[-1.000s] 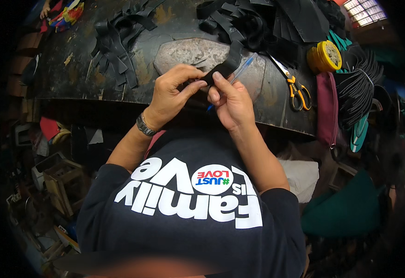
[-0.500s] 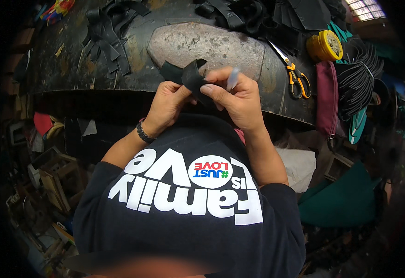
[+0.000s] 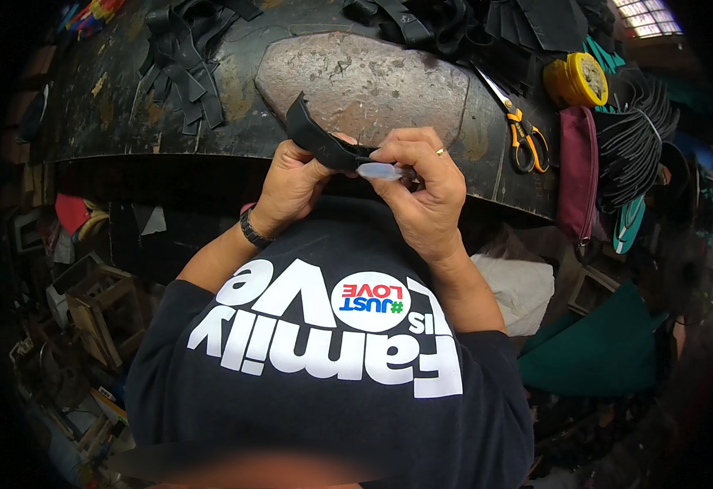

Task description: The person repeatedly picks up small black leather strips from a workbench, folds or aligns them, and marks them with a blue pen. The person then places the marked strips back on the bench and repeats the process with additional strips.

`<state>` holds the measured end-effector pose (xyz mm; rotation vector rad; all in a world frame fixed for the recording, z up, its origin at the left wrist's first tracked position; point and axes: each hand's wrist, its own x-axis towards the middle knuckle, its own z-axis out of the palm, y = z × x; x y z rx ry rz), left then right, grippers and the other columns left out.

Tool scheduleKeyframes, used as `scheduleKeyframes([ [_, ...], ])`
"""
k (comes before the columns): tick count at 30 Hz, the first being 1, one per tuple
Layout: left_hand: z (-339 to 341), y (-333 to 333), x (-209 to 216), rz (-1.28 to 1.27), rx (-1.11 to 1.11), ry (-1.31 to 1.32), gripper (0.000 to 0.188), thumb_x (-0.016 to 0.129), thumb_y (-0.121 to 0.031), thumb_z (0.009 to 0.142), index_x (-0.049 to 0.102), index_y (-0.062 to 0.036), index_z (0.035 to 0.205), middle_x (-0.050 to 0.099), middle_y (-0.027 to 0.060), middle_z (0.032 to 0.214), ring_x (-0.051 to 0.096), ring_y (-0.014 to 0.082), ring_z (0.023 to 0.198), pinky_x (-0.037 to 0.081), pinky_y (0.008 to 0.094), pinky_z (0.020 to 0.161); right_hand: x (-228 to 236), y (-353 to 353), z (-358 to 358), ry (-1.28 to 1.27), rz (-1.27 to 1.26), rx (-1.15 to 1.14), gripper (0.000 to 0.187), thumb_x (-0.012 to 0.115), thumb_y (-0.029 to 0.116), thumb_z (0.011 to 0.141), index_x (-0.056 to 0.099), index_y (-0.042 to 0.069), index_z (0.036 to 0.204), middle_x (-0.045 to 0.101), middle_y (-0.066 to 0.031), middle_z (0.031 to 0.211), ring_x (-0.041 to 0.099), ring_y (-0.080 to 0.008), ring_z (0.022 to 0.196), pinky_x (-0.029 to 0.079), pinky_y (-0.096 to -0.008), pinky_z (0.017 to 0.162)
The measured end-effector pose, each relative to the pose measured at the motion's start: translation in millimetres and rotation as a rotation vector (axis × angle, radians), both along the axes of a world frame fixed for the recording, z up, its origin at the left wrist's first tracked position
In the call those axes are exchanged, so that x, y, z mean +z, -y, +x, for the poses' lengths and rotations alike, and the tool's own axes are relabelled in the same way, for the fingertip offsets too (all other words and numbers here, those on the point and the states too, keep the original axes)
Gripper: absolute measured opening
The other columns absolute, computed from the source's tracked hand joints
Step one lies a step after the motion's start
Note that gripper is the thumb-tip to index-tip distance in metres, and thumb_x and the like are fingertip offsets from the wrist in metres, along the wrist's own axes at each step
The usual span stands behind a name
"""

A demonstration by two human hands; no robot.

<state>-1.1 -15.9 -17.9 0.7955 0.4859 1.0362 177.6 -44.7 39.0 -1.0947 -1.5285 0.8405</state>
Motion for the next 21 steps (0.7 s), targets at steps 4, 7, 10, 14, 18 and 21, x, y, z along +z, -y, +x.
scheduleKeyframes([
  [4,0.3,0.4,0.4,0.027,-0.017,0.024,0.024,0.066,-0.010,0.087,0.065,0.0025,0.107,0.067,0.0125,0.102,0.064,0.0176,0.089,0.053,0.0288,0.079,-3.1,-0.6,-0.5,-0.094,-0.015,0.024,0.018,0.072,-0.008,0.073,0.063,0.000,0.087,0.059,-0.0091,0.093,0.055,-0.0145,0.087,0.042,-0.0250,0.078],
  [7,-0.1,1.0,0.1,0.022,-0.020,0.034,0.024,0.066,-0.010,0.087,0.064,0.0028,0.107,0.067,0.0122,0.102,0.065,0.0176,0.089,0.053,0.0288,0.080,-4.8,-0.9,-3.0,-0.106,-0.007,-0.025,0.015,0.076,-0.002,0.074,0.065,0.001,0.084,0.060,-0.0065,0.089,0.055,-0.0088,0.075,0.042,-0.0202,0.064],
  [10,-1.2,1.2,0.4,0.035,-0.015,-0.028,0.024,0.066,-0.010,0.088,0.065,0.0028,0.107,0.067,0.0123,0.103,0.064,0.0173,0.090,0.053,0.0288,0.080,-5.8,-0.2,-4.3,-0.110,-0.025,-0.043,0.014,0.075,-0.001,0.075,0.066,0.001,0.084,0.060,-0.0060,0.089,0.054,-0.0083,0.075,0.042,-0.0200,0.064],
  [14,-3.0,1.0,1.9,0.087,-0.005,-0.072,0.024,0.065,-0.011,0.088,0.065,0.0026,0.107,0.067,0.0121,0.104,0.064,0.0168,0.090,0.052,0.0286,0.080,-6.8,0.3,-4.0,-0.097,-0.043,-0.043,0.013,0.075,-0.001,0.075,0.065,0.001,0.083,0.059,-0.0047,0.089,0.054,-0.0082,0.074,0.041,-0.0197,0.063],
  [18,-3.5,1.6,2.0,0.153,0.023,-0.107,0.022,0.065,-0.013,0.088,0.066,0.0020,0.105,0.066,0.0115,0.105,0.064,0.0169,0.090,0.052,0.0290,0.081,-8.6,0.1,-4.5,-0.104,-0.060,-0.040,0.012,0.074,-0.001,0.076,0.064,0.001,0.083,0.058,-0.0034,0.087,0.053,-0.0078,0.075,0.041,-0.0195,0.063],
  [21,-4.0,2.0,0.9,0.169,0.031,-0.115,0.022,0.065,-0.014,0.089,0.067,0.0015,0.104,0.066,0.0115,0.105,0.064,0.0169,0.091,0.052,0.0294,0.081,-9.7,1.6,-5.7,-0.148,-0.108,-0.040,0.013,0.074,-0.001,0.077,0.064,0.001,0.085,0.057,-0.0029,0.087,0.053,-0.0071,0.076,0.042,-0.0193,0.064],
])
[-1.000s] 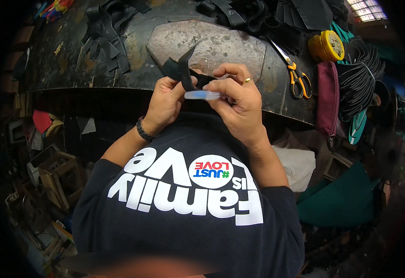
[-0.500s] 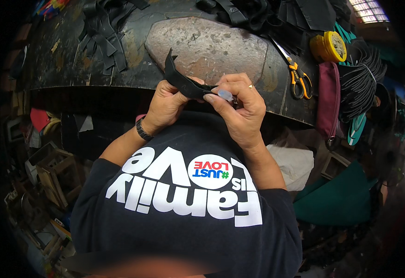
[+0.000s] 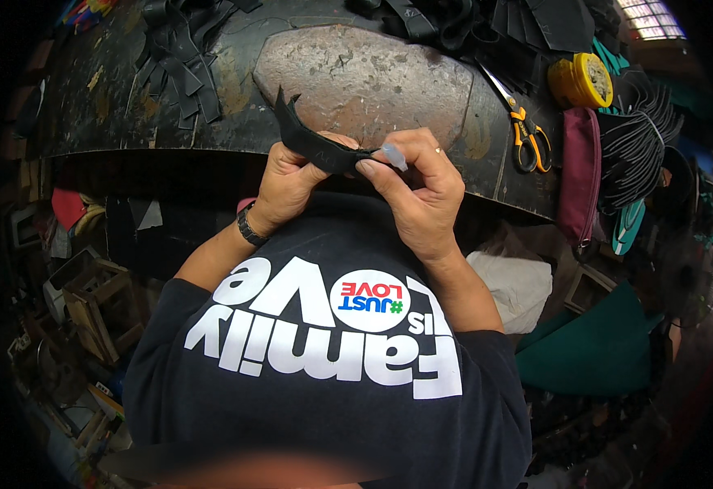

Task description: The person repeatedly picks up small black leather strips from a workbench, folds or aligns them, and marks them with a blue pen. The person then places the marked strips back on the bench and repeats the process with additional strips.

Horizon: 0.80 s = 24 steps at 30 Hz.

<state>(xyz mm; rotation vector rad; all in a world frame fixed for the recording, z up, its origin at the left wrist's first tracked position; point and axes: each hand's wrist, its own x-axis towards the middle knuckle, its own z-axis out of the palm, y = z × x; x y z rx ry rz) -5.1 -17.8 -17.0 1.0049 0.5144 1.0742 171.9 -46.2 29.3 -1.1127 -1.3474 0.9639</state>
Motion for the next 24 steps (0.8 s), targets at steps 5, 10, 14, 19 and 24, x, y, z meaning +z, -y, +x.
scheduleKeyframes([
  [5,-3.2,0.1,1.6,0.048,-0.002,-0.036,0.019,0.064,-0.009,0.089,0.066,0.0016,0.104,0.066,0.0121,0.107,0.064,0.0164,0.093,0.051,0.0291,0.083,-1.7,2.4,-1.3,-0.025,-0.015,0.013,0.013,0.073,-0.001,0.079,0.063,0.001,0.086,0.057,-0.0029,0.089,0.053,-0.0065,0.077,0.042,-0.0190,0.066],
  [10,-3.6,4.8,9.8,0.167,0.014,-0.069,0.018,0.064,-0.001,0.085,0.065,0.0013,0.103,0.064,0.0095,0.106,0.060,0.0138,0.096,0.048,0.0269,0.084,-2.5,2.8,-3.9,-0.070,0.019,0.020,0.012,0.072,-0.002,0.079,0.062,0.000,0.086,0.057,-0.0036,0.089,0.053,-0.0069,0.076,0.042,-0.0195,0.066],
  [14,-1.0,4.5,10.3,0.148,0.060,-0.095,0.018,0.067,-0.001,0.084,0.064,-0.0004,0.101,0.063,0.0060,0.100,0.059,0.0113,0.092,0.048,0.0251,0.082,-2.6,2.3,-6.8,-0.021,0.021,0.044,0.013,0.070,-0.003,0.079,0.062,0.000,0.088,0.058,-0.0043,0.090,0.054,-0.0078,0.077,0.043,-0.0202,0.066],
  [19,-0.8,2.5,4.2,0.078,0.108,-0.077,0.017,0.068,-0.005,0.087,0.064,-0.0026,0.103,0.067,0.0025,0.094,0.061,0.0084,0.087,0.050,0.0232,0.079,-3.4,3.2,-6.6,-0.016,-0.043,0.105,0.014,0.066,-0.007,0.082,0.060,-0.001,0.093,0.057,-0.0065,0.096,0.053,-0.0104,0.083,0.042,-0.0222,0.074],
  [24,-4.2,4.4,3.0,0.067,0.103,-0.110,0.018,0.065,-0.004,0.087,0.062,-0.0027,0.104,0.064,0.0035,0.100,0.059,0.0087,0.090,0.047,0.0243,0.082,-4.1,0.8,-7.8,0.033,0.018,0.144,0.017,0.066,-0.007,0.082,0.060,0.000,0.096,0.057,-0.0061,0.098,0.054,-0.0100,0.087,0.043,-0.0224,0.077],
])
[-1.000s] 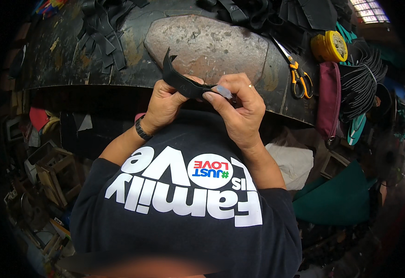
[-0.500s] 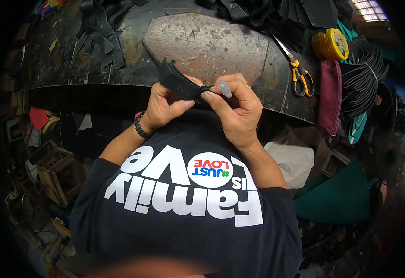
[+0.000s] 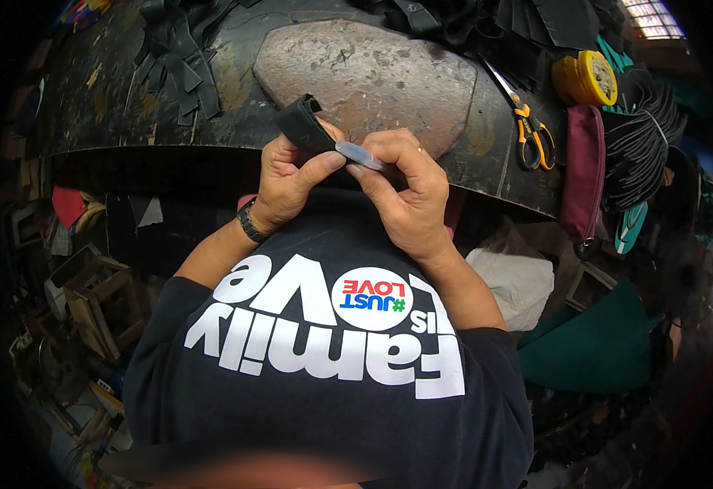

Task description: The person repeatedly picks up small black leather strips from a workbench, folds or aligns them, and marks them with a blue pen. The person then places the marked strips back on the bench and repeats the process with additional strips.

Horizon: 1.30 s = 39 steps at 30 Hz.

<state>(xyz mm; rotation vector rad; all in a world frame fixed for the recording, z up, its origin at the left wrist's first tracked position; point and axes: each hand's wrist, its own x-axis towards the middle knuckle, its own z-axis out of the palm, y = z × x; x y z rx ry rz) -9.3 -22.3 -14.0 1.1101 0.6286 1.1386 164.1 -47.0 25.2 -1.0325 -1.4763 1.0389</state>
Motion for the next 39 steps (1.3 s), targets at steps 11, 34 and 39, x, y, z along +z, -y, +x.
scheduleKeyframes([
  [11,-2.8,-4.0,2.1,0.064,-0.013,-0.076,0.020,0.062,-0.009,0.091,0.058,-0.0022,0.109,0.061,0.0027,0.099,0.056,0.0074,0.088,0.046,0.0230,0.081,1.4,-1.8,0.0,0.077,-0.182,0.000,0.015,0.069,-0.004,0.080,0.061,-0.001,0.092,0.060,-0.0021,0.084,0.055,-0.0069,0.073,0.044,-0.0203,0.068],
  [34,6.5,-9.7,9.9,-0.030,0.007,-0.064,0.023,0.052,-0.016,0.098,0.047,-0.0056,0.118,0.052,-0.0017,0.076,0.043,0.0023,0.053,0.036,0.0164,0.046,-0.6,-14.3,11.6,-0.619,-0.315,-0.052,0.024,0.054,0.027,0.097,0.058,0.004,0.092,0.059,-0.0044,0.075,0.055,-0.0080,0.062,0.041,-0.0195,0.051],
  [39,5.5,-8.2,10.9,-0.021,-0.027,-0.108,0.026,0.052,-0.017,0.098,0.046,-0.0057,0.121,0.053,-0.0033,0.076,0.042,0.0009,0.052,0.034,0.0152,0.045,-4.7,-16.5,4.8,-0.646,-0.312,-0.096,0.017,0.058,0.021,0.096,0.057,0.003,0.094,0.060,-0.0053,0.077,0.057,-0.0092,0.064,0.043,-0.0200,0.052],
])
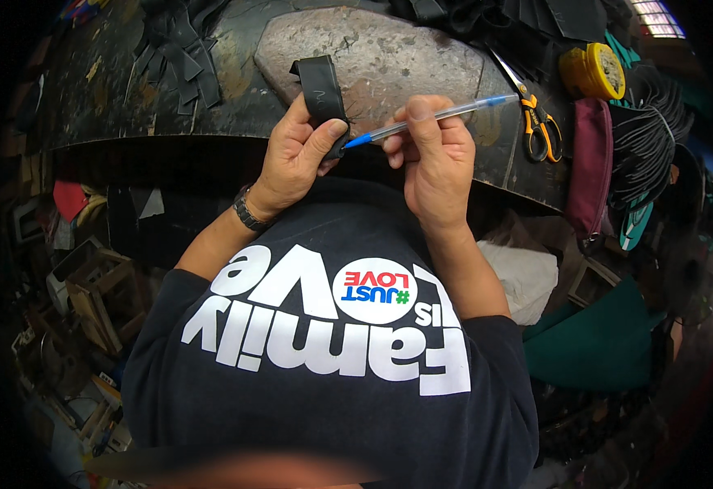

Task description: The person repeatedly picks up small black leather strips from a workbench, folds or aligns them, and marks them with a blue pen. The person then places the marked strips back on the bench and repeats the process with additional strips.

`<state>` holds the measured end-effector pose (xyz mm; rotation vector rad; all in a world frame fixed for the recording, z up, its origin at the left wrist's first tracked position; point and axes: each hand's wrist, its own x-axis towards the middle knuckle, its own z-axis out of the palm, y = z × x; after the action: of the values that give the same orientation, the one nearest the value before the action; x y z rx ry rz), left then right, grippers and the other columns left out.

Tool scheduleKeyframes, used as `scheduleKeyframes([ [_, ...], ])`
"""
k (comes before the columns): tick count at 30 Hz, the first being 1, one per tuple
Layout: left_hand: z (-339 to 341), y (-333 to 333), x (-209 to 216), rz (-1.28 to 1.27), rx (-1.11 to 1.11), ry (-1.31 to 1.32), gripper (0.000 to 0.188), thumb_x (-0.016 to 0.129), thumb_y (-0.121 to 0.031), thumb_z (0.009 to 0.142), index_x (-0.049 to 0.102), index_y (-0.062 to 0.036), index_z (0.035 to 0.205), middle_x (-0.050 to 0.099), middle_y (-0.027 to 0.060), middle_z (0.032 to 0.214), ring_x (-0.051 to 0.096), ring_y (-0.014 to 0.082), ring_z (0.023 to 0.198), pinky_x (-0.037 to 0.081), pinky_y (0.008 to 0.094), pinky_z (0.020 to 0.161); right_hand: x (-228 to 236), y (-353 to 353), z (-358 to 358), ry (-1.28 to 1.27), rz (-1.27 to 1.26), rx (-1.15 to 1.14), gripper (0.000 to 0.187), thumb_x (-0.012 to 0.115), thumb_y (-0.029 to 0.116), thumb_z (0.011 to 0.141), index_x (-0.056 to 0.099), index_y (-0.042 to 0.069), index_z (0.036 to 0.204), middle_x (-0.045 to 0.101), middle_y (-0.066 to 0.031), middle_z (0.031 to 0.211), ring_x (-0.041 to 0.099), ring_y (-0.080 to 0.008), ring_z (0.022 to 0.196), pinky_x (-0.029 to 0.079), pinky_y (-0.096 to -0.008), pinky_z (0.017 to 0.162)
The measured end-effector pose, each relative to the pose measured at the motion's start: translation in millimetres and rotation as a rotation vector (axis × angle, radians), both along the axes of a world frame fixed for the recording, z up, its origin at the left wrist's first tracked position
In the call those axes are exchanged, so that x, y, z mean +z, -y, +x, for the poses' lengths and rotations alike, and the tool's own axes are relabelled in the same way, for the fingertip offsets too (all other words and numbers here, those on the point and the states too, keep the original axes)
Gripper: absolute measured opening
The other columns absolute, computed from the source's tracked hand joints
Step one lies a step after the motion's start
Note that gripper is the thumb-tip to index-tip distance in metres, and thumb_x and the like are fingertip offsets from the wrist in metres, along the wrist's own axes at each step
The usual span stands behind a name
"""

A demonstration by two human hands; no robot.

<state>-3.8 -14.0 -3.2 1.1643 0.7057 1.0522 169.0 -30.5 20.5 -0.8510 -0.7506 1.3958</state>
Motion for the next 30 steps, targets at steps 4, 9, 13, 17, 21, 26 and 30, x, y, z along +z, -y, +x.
scheduleKeyframes([
  [4,0.7,-0.5,-2.6,-0.015,-0.036,0.020,0.031,0.054,-0.016,0.097,0.047,-0.0037,0.125,0.055,-0.0030,0.079,0.043,0.0003,0.057,0.034,0.0160,0.048,-0.7,2.2,-6.6,0.077,-0.023,0.008,0.017,0.058,0.020,0.095,0.057,0.004,0.094,0.061,-0.0057,0.080,0.058,-0.0090,0.064,0.043,-0.0195,0.052],
  [9,-3.2,-1.6,-2.4,0.087,-0.069,-0.148,0.027,0.053,-0.015,0.097,0.049,-0.0043,0.121,0.055,-0.0032,0.079,0.043,0.0000,0.060,0.034,0.0149,0.052,-8.9,-1.2,-5.1,0.006,-0.050,0.134,0.019,0.055,0.024,0.097,0.056,0.006,0.090,0.059,-0.0033,0.079,0.056,-0.0073,0.064,0.042,-0.0182,0.053],
  [13,-4.2,-5.0,6.1,0.190,-0.092,-0.240,0.025,0.054,-0.012,0.096,0.049,-0.0009,0.118,0.059,0.0030,0.076,0.053,0.0070,0.067,0.044,0.0230,0.060,-11.2,-7.5,3.9,-0.093,-0.105,0.269,0.022,0.052,0.026,0.098,0.055,0.008,0.087,0.056,-0.0012,0.076,0.054,-0.0066,0.064,0.041,-0.0182,0.053],
  [17,0.2,-14.6,17.5,0.280,-0.144,-0.262,0.024,0.057,-0.014,0.094,0.050,0.0004,0.112,0.062,0.0130,0.074,0.061,0.0160,0.067,0.047,0.0287,0.062,-6.1,-10.9,10.8,-0.147,-0.117,0.295,0.025,0.050,0.028,0.099,0.053,0.008,0.086,0.052,-0.0006,0.070,0.048,-0.0073,0.060,0.037,-0.0196,0.052],
  [21,-0.4,-36.3,26.4,0.358,-0.112,-0.495,0.020,0.058,-0.014,0.093,0.050,0.0005,0.103,0.061,0.0159,0.075,0.061,0.0208,0.068,0.047,0.0314,0.064,5.3,-11.0,24.2,-0.301,0.049,0.388,0.029,0.045,0.032,0.100,0.049,0.008,0.085,0.046,-0.0008,0.061,0.040,-0.0090,0.052,0.032,-0.0244,0.049],
  [26,20.9,-102.4,38.2,0.533,0.096,-0.328,0.022,0.058,-0.021,0.094,0.051,-0.0005,0.094,0.056,0.0138,0.071,0.053,0.0195,0.063,0.044,0.0334,0.061,13.3,-9.6,32.3,-0.194,0.173,0.282,0.031,0.043,0.034,0.101,0.048,0.008,0.084,0.043,-0.0021,0.058,0.037,-0.0103,0.051,0.031,-0.0273,0.051],
  [30,56.9,-161.4,47.9,0.562,0.111,-0.504,0.033,0.054,-0.034,0.095,0.053,-0.0007,0.094,0.061,0.0183,0.074,0.062,0.0299,0.070,0.046,0.0385,0.064,7.3,-9.5,18.6,-0.197,0.063,0.254,0.030,0.048,0.032,0.099,0.049,0.007,0.083,0.047,-0.0044,0.063,0.042,-0.0118,0.056,0.036,-0.0268,0.054],
])
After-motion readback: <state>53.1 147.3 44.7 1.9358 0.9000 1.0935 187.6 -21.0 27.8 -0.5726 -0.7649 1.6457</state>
